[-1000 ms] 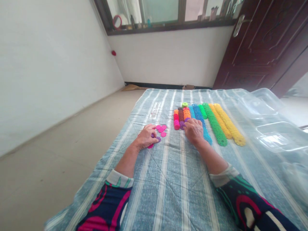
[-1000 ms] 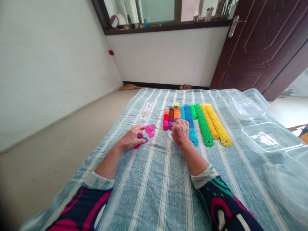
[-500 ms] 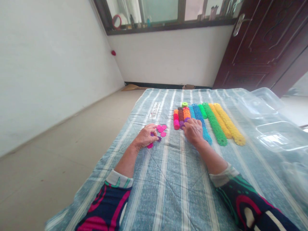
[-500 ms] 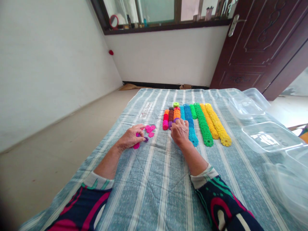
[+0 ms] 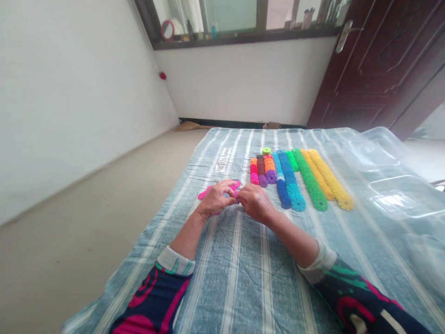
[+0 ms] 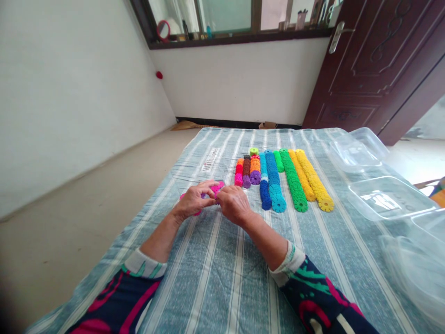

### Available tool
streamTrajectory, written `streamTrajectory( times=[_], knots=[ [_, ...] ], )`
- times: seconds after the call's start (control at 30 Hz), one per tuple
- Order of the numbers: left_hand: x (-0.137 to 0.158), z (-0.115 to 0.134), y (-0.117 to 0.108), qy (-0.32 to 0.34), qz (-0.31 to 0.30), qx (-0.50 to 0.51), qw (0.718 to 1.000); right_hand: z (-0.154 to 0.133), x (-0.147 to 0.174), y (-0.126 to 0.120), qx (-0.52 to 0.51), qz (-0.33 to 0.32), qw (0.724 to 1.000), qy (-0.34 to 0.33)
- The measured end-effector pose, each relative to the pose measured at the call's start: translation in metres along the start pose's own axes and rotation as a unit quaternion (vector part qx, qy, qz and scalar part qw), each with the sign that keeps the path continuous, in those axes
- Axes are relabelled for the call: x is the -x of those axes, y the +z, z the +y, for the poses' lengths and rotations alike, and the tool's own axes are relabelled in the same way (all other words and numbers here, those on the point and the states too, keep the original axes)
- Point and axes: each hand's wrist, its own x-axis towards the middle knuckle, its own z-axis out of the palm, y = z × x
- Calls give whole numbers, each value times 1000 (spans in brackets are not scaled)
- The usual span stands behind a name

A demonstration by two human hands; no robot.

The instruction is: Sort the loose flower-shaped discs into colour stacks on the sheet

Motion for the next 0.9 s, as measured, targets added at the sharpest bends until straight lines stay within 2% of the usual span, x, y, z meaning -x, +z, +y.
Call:
streamTrajectory(
  times=[0.1, 0.2, 0.33, 0.47, 0.67, 0.9],
  knots=[
    [0, 1, 1, 9, -9, -19, 1000, 6, -1, -1, -6, 4, 1000, 2],
    [0, -2, 0, 8, 17, -57, 998, 25, -4, -6, -12, 22, 1000, 17],
    [-1, -14, -8, -23, 75, -124, 989, 58, -2, -16, 14, 82, 992, 97],
    [-1, -28, -19, -66, 104, -163, 979, 77, 4, -19, 43, 91, 982, 161],
    [0, -37, -27, -89, 116, -176, 974, 75, 6, -16, 71, 49, 983, 163],
    [1, -41, -28, -95, 116, -177, 973, 72, 8, -9, 117, 57, 978, 164]
  ],
)
